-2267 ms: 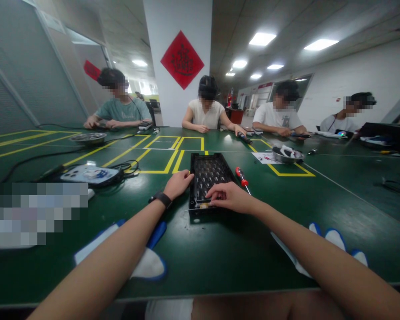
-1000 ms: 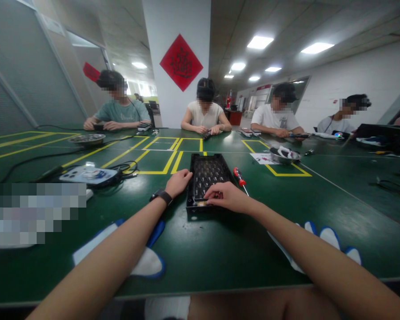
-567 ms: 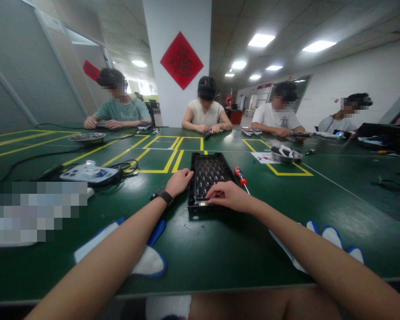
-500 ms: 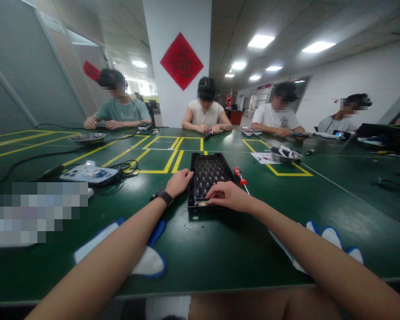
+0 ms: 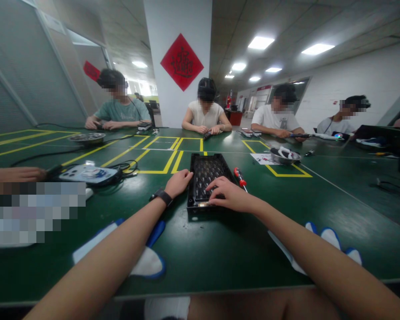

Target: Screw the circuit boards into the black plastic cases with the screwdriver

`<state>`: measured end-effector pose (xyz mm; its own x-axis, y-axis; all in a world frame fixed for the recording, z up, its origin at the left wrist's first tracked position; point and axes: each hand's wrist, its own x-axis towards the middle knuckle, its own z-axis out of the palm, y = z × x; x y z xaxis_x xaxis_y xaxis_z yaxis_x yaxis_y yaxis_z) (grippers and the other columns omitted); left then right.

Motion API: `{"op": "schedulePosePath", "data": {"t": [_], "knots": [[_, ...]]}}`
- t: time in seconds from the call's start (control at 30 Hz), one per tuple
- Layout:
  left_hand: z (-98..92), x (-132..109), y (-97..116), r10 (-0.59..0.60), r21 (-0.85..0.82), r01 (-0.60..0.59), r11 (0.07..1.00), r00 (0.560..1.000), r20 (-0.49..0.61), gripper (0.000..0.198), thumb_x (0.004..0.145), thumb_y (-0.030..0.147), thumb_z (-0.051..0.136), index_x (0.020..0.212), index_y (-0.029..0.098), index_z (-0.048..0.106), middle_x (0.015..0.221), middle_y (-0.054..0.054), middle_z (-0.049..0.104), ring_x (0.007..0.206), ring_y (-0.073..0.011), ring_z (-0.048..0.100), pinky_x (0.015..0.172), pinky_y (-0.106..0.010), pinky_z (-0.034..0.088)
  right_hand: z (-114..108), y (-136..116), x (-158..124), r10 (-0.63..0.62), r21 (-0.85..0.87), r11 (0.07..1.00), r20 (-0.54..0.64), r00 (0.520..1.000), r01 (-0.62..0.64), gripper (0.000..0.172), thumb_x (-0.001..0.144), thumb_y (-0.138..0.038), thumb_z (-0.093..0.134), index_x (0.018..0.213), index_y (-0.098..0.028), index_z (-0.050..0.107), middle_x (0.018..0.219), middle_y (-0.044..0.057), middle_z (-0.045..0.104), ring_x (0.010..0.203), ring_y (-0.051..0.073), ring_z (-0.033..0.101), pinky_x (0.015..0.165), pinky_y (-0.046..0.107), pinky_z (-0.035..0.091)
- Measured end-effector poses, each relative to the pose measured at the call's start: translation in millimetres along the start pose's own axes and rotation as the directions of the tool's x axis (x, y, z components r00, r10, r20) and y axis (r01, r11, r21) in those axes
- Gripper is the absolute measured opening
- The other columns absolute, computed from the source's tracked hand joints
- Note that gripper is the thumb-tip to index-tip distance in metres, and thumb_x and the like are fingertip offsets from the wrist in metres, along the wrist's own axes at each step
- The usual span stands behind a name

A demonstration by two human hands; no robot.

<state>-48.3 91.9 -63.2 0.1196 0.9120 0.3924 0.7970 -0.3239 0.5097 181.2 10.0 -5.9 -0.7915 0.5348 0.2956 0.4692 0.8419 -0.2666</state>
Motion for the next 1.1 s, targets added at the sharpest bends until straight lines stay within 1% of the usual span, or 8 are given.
{"op": "schedulePosePath", "data": {"t": [0.43, 0.67, 0.9, 1.1], "knots": [[-0.2, -1.1, 0.3, -0.010, -0.004, 0.010, 1.000, 1.000, 0.002, 0.037, 0.085, 0.044, 0.033, 0.060, 0.019, 0.042, 0.061, -0.001, 0.051, 0.060, -0.0142, 0.048, 0.057, -0.025, 0.032, 3.6, 4.7, -0.7, 0.013, 0.064, 0.998, -0.068, 0.998, -0.008, 0.017, 0.076, -0.035, 0.062, 0.078, -0.020, 0.070, 0.105, 0.006, 0.059, 0.104, 0.019, 0.045, 0.092, 0.035, 0.035], [-1.1, -1.7, 2.2, -0.018, 0.011, 0.018, 1.000, 1.000, 0.008, 0.037, 0.085, 0.045, 0.032, 0.061, 0.019, 0.041, 0.060, -0.001, 0.051, 0.060, -0.0141, 0.048, 0.057, -0.025, 0.033, 6.0, 8.4, 0.4, -0.013, 0.052, 0.999, -0.032, 0.999, 0.015, 0.018, 0.078, -0.035, 0.059, 0.078, -0.021, 0.071, 0.102, 0.004, 0.061, 0.103, 0.019, 0.046, 0.091, 0.034, 0.036], [-1.9, -2.2, 2.7, -0.008, 0.000, 0.008, 1.000, 1.000, 0.002, 0.037, 0.085, 0.045, 0.032, 0.061, 0.019, 0.041, 0.060, -0.001, 0.051, 0.060, -0.0140, 0.049, 0.057, -0.025, 0.033, 4.7, 6.3, 0.5, 0.010, 0.060, 0.998, -0.054, 0.998, -0.007, 0.017, 0.077, -0.035, 0.061, 0.079, -0.020, 0.070, 0.102, 0.005, 0.061, 0.101, 0.019, 0.048, 0.089, 0.034, 0.037], [-2.0, -2.4, 2.9, -0.019, 0.011, 0.019, 1.000, 1.000, 0.005, 0.037, 0.085, 0.044, 0.032, 0.061, 0.019, 0.042, 0.061, -0.002, 0.052, 0.060, -0.0144, 0.049, 0.057, -0.025, 0.032, 4.5, 6.2, 0.9, -0.002, 0.047, 0.999, -0.033, 0.999, 0.003, 0.020, 0.079, -0.036, 0.058, 0.079, -0.020, 0.070, 0.099, 0.005, 0.063, 0.099, 0.019, 0.048, 0.087, 0.034, 0.038]]}}
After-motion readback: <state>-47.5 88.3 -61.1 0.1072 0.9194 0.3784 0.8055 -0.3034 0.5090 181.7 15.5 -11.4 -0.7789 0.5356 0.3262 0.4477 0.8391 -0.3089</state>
